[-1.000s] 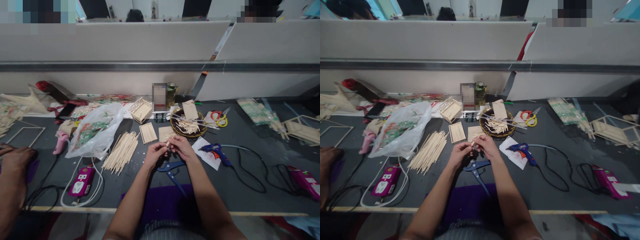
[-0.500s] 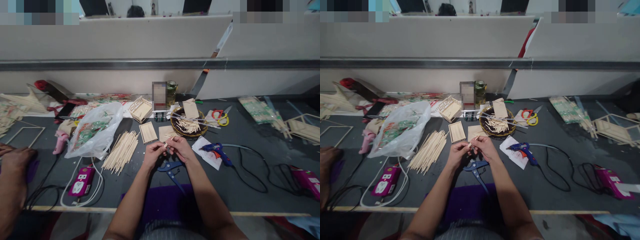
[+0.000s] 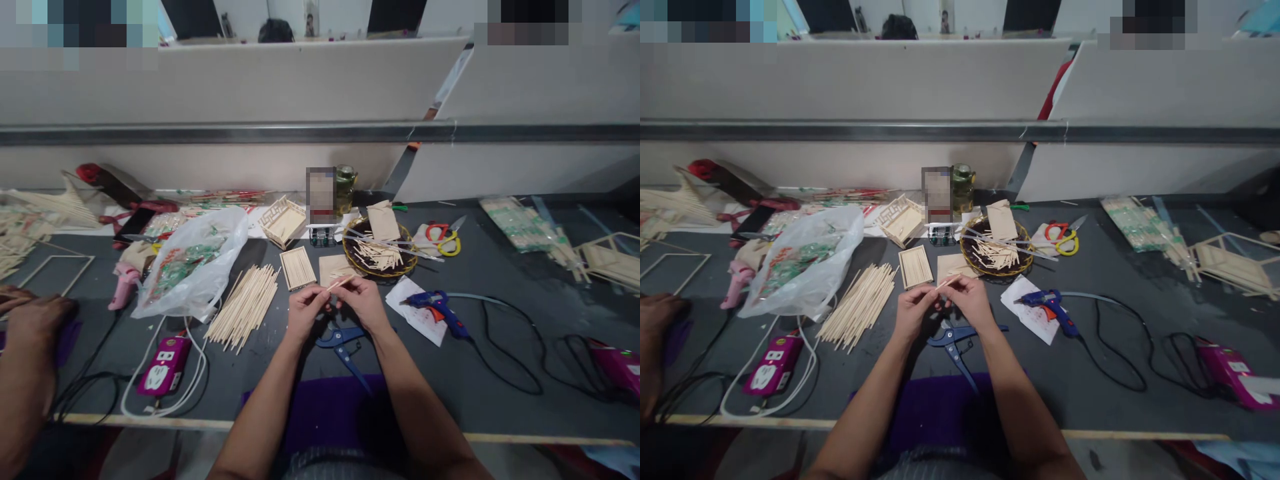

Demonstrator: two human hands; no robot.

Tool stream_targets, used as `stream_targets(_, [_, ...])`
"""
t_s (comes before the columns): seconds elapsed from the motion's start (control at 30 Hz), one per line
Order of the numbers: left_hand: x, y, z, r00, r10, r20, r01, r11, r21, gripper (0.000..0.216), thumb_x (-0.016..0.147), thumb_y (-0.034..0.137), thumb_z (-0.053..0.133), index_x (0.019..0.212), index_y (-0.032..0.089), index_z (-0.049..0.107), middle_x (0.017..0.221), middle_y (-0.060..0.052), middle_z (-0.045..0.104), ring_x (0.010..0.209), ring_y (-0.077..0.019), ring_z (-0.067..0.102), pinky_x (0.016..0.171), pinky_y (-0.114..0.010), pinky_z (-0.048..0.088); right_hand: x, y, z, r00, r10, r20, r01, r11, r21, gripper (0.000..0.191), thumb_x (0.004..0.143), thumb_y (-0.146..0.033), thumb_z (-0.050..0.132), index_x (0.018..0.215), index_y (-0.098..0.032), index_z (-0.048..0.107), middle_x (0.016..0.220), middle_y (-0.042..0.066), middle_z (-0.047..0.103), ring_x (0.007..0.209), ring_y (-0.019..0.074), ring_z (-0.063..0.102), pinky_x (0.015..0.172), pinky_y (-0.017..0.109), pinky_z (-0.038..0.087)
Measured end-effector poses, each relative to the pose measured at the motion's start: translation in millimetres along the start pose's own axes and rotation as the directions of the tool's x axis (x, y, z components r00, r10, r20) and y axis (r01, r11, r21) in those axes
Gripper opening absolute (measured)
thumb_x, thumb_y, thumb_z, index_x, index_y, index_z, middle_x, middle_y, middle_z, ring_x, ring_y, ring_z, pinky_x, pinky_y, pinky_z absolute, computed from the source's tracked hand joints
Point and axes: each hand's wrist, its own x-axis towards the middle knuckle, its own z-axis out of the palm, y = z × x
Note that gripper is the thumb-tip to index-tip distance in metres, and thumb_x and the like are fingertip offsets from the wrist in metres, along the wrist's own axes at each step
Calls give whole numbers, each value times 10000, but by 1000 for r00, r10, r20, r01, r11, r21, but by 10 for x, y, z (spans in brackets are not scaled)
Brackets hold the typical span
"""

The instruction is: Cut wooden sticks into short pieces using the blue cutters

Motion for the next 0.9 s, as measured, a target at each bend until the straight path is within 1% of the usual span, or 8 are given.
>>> stream_targets(0.07, [-2,2,-12,1000,25,-4,-25,999,20,260,738,412,699,741,153,719,659,-22,605,546,-110,538,554,-234,441,-14,-11,-1,1000,-14,16,14,1000,-13,192,659,-362,761,726,-197,687,744,11,669,502,106,549,477,245,487])
stream_targets(0.2, [-7,2,-22,998,56,-20,-55,997,60,252,729,413,708,726,162,724,659,-24,606,550,-115,538,566,-242,437,-33,-29,10,999,-32,-27,31,999,-19,190,681,-377,744,699,-200,677,741,8,657,504,99,542,484,237,486])
stream_targets(0.33, [-12,12,-12,998,69,-5,-68,996,62,233,724,401,715,714,169,734,633,-25,612,553,-120,546,576,-250,446,-24,-28,29,996,43,-72,-35,993,114,221,654,-366,766,640,-183,643,642,-13,601,465,78,493,440,209,448])
stream_targets(0.4, [-15,24,-4,999,43,21,-43,999,23,242,707,408,728,707,167,733,633,-29,621,545,-125,557,568,-257,456,-16,-24,33,990,132,-43,-120,969,214,243,636,-359,782,618,-174,625,563,-32,551,438,69,462,412,197,423])
stream_targets(0.47, [-17,36,5,999,4,48,-3,1000,-28,264,680,424,746,701,161,730,653,-36,638,531,-127,567,553,-265,464,-11,-19,34,975,221,21,-217,932,289,260,628,-358,791,611,-168,615,503,-48,505,412,63,440,392,188,407])
stream_targets(0.57, [-17,50,15,997,-37,65,43,994,-100,301,643,446,768,692,152,727,671,-45,652,522,-130,576,539,-270,472,-11,-10,41,950,297,97,-312,883,351,276,627,-363,795,603,-166,603,471,-54,487,392,58,419,379,183,408])
stream_targets(0.7, [-14,55,11,997,-41,65,51,984,-168,307,620,444,787,672,148,725,662,-46,657,512,-126,576,516,-264,473,-24,-11,66,936,326,135,-353,850,390,285,618,-370,801,609,-165,604,468,-54,497,381,56,419,375,180,419])
stream_targets(0.9, [-20,27,-11,996,-9,85,27,975,-220,258,645,403,786,666,153,727,648,-45,658,509,-114,570,501,-245,464,-58,-25,110,940,300,163,-340,868,361,299,618,-397,802,635,-166,612,491,-45,535,375,57,443,408,196,460])
